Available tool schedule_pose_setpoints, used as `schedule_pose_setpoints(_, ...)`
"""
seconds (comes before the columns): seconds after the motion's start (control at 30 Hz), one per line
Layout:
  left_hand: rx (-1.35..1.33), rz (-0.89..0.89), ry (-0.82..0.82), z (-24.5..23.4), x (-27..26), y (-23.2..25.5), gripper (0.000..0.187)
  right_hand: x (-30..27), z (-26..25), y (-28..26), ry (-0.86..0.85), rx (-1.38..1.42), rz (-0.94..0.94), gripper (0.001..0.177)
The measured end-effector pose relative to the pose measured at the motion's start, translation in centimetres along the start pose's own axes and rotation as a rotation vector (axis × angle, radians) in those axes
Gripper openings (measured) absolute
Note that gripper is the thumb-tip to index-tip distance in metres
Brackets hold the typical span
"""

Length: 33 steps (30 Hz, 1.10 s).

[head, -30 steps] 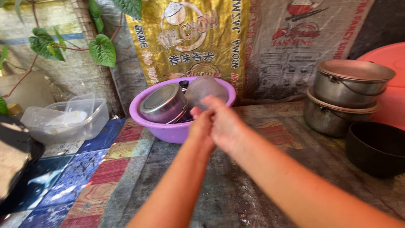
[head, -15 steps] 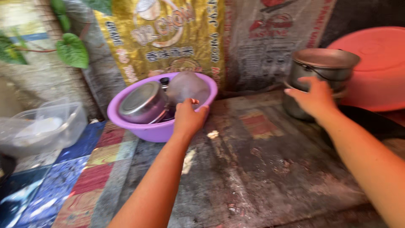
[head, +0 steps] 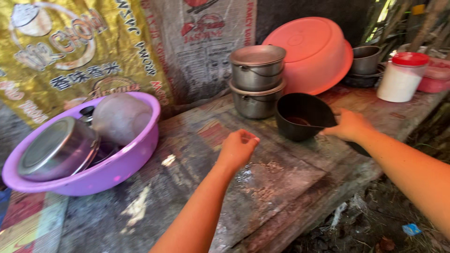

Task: The person scoops water from a blue bucket into a black scoop and washes several metal containers and their lids by hand, eventually placing the items into a purple basin.

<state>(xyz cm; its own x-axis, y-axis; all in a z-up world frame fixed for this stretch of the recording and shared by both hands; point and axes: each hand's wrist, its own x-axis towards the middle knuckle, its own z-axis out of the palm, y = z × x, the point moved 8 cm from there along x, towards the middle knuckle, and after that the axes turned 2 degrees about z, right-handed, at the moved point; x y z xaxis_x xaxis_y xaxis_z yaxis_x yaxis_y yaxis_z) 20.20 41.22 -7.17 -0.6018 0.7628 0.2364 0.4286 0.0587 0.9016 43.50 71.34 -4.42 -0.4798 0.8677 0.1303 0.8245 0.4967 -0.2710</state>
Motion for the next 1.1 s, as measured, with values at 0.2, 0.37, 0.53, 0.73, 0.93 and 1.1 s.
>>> schedule_pose_setpoints(0.2,-0.211,-0.253,-0.336,12.1,-3.8,6.5,0.049,-6.1,1.5,0.4,-0.385,0.811,0.212,0.058)
schedule_pose_setpoints(0.37,-0.350,-0.373,-0.564,26.5,-6.6,13.3,0.063,-9.6,-1.4,8.9,-0.406,1.119,0.406,0.037)
schedule_pose_setpoints(0.53,-0.448,-0.322,-0.719,40.9,-11.6,20.7,0.057,-12.0,-6.0,23.3,-0.135,1.211,0.387,0.047)
schedule_pose_setpoints(0.73,-0.460,-0.365,-0.787,56.2,-16.2,26.8,0.051,-17.2,-10.6,40.4,0.118,1.225,0.562,0.097)
schedule_pose_setpoints(0.93,-0.456,-0.241,-0.823,69.0,-17.8,29.1,0.041,-21.4,-12.1,55.0,0.400,1.165,0.587,0.100)
schedule_pose_setpoints(1.1,-0.411,-0.167,-0.942,77.2,-19.4,29.7,0.045,-25.6,-12.5,63.7,0.516,1.078,0.756,0.092)
